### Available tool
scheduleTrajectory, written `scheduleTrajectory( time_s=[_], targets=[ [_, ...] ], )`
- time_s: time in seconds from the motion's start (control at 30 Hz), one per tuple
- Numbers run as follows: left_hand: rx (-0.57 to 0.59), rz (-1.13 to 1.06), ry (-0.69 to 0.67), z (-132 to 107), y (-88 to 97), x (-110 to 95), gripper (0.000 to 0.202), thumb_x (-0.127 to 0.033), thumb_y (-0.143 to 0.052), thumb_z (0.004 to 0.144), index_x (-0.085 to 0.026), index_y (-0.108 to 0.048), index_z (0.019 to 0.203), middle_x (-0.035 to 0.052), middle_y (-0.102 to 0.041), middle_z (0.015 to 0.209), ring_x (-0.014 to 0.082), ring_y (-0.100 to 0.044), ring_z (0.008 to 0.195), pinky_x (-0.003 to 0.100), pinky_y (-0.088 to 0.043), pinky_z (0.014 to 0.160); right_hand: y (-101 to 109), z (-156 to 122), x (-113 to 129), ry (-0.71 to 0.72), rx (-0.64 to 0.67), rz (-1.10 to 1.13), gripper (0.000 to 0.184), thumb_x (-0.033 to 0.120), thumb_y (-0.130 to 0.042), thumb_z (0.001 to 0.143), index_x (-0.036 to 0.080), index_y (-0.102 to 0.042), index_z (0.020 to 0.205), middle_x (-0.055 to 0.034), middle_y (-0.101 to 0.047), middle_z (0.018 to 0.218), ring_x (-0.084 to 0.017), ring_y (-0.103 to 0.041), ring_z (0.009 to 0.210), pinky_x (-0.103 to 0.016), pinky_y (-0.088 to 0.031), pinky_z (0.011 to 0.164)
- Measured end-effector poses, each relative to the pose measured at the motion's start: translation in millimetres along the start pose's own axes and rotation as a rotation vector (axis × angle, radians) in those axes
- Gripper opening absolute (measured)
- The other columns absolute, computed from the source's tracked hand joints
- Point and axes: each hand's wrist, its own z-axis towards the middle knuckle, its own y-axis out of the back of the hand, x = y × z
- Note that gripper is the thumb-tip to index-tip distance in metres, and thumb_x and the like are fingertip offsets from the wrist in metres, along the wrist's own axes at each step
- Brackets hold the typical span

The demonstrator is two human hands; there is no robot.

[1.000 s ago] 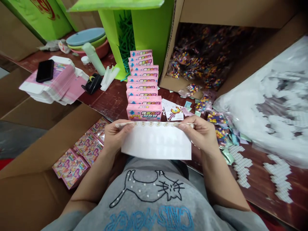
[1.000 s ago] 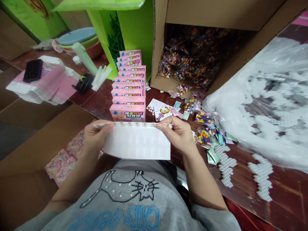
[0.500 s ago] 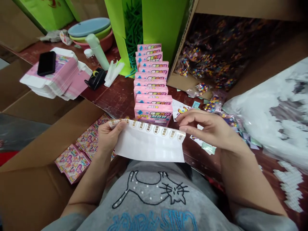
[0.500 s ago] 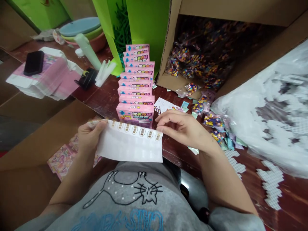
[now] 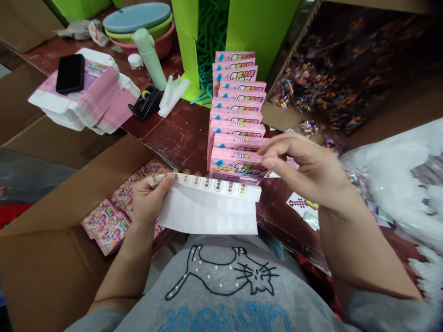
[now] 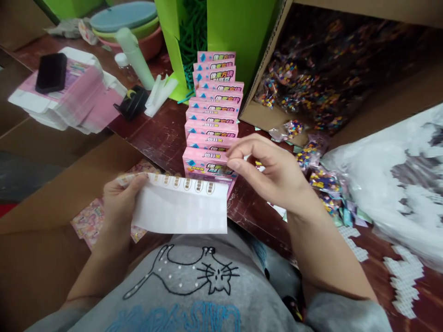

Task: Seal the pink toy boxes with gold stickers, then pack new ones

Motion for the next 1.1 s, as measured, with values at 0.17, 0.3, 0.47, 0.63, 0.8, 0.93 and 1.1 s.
scheduleTrajectory(
  time_s=[0.17, 0.3, 0.47, 0.63, 0.8, 0.93, 1.1],
  targets=[
    [0.01, -0.003, 0.024, 3.1, 1.7, 2.2, 0.036, -0.045, -0.101, 0.063, -0.017, -0.08, 0.071, 0.0033, -0.074, 0.067, 0.0134, -0.061, 0.053, 0.023, -0.05, 0.049, -19.1, 24.9, -16.9, 0.034, 0.189, -0.291, 0.013, 0.037, -0.068, 0.104, 0.025, -0.069, 0.098, -0.0059, -0.076, 0.105, -0.027, -0.072, 0.1, -0.046, -0.052, 0.092],
    [0.015, 0.001, 0.015, 8.0, 0.8, 4.7, 0.035, -0.045, -0.1, 0.064, -0.017, -0.082, 0.074, 0.0049, -0.077, 0.071, 0.0153, -0.065, 0.057, 0.023, -0.051, 0.051, -25.9, 26.3, -28.4, 0.017, 0.157, -0.458, 0.017, 0.04, -0.069, 0.104, 0.024, -0.069, 0.111, -0.0089, -0.077, 0.111, -0.03, -0.071, 0.101, -0.046, -0.048, 0.09],
    [0.025, -0.007, 0.014, 20.7, -3.7, 7.6, 0.039, -0.049, -0.1, 0.064, -0.016, -0.083, 0.076, 0.0059, -0.078, 0.073, 0.0161, -0.066, 0.058, 0.023, -0.051, 0.05, -18.0, 20.5, -27.6, 0.069, 0.158, -0.538, 0.022, 0.043, -0.063, 0.109, 0.028, -0.078, 0.107, -0.008, -0.077, 0.114, -0.03, -0.07, 0.108, -0.046, -0.044, 0.092],
    [0.024, -0.007, 0.007, 29.7, -17.0, -1.4, 0.04, -0.049, -0.101, 0.062, -0.016, -0.081, 0.073, 0.0045, -0.076, 0.071, 0.0152, -0.065, 0.057, 0.023, -0.05, 0.051, -1.9, 17.5, -7.8, 0.131, 0.224, -0.232, 0.014, 0.039, -0.072, 0.105, 0.027, -0.078, 0.104, -0.0046, -0.077, 0.105, -0.025, -0.074, 0.103, -0.042, -0.05, 0.088],
    [0.098, -0.021, 0.061, 31.4, -26.0, -6.4, 0.044, -0.055, -0.1, 0.062, -0.016, -0.08, 0.071, 0.004, -0.074, 0.067, 0.0134, -0.06, 0.054, 0.022, -0.047, 0.049, 3.0, 35.0, -6.7, 0.137, 0.111, -0.12, 0.007, 0.028, -0.076, 0.101, 0.028, -0.072, 0.095, -0.0024, -0.078, 0.1, -0.023, -0.074, 0.095, -0.041, -0.052, 0.086],
    [0.125, -0.035, 0.065, 32.9, -24.1, -4.4, 0.039, -0.051, -0.099, 0.065, -0.017, -0.081, 0.07, 0.0041, -0.073, 0.066, 0.0127, -0.059, 0.053, 0.022, -0.046, 0.048, -6.7, 51.9, -35.9, 0.094, 0.151, -0.359, 0.01, 0.029, -0.074, 0.101, 0.026, -0.068, 0.094, -0.0013, -0.08, 0.101, -0.024, -0.073, 0.093, -0.044, -0.044, 0.089],
    [0.132, -0.031, 0.069, 39.4, -20.8, -2.6, 0.038, -0.05, -0.098, 0.065, -0.017, -0.081, 0.071, 0.0044, -0.074, 0.067, 0.0131, -0.06, 0.054, 0.022, -0.047, 0.049, -15.0, 52.5, -54.3, 0.078, 0.096, -0.528, 0.014, 0.033, -0.077, 0.101, 0.025, -0.068, 0.107, -0.005, -0.079, 0.108, -0.026, -0.072, 0.098, -0.044, -0.041, 0.089]
  ],
)
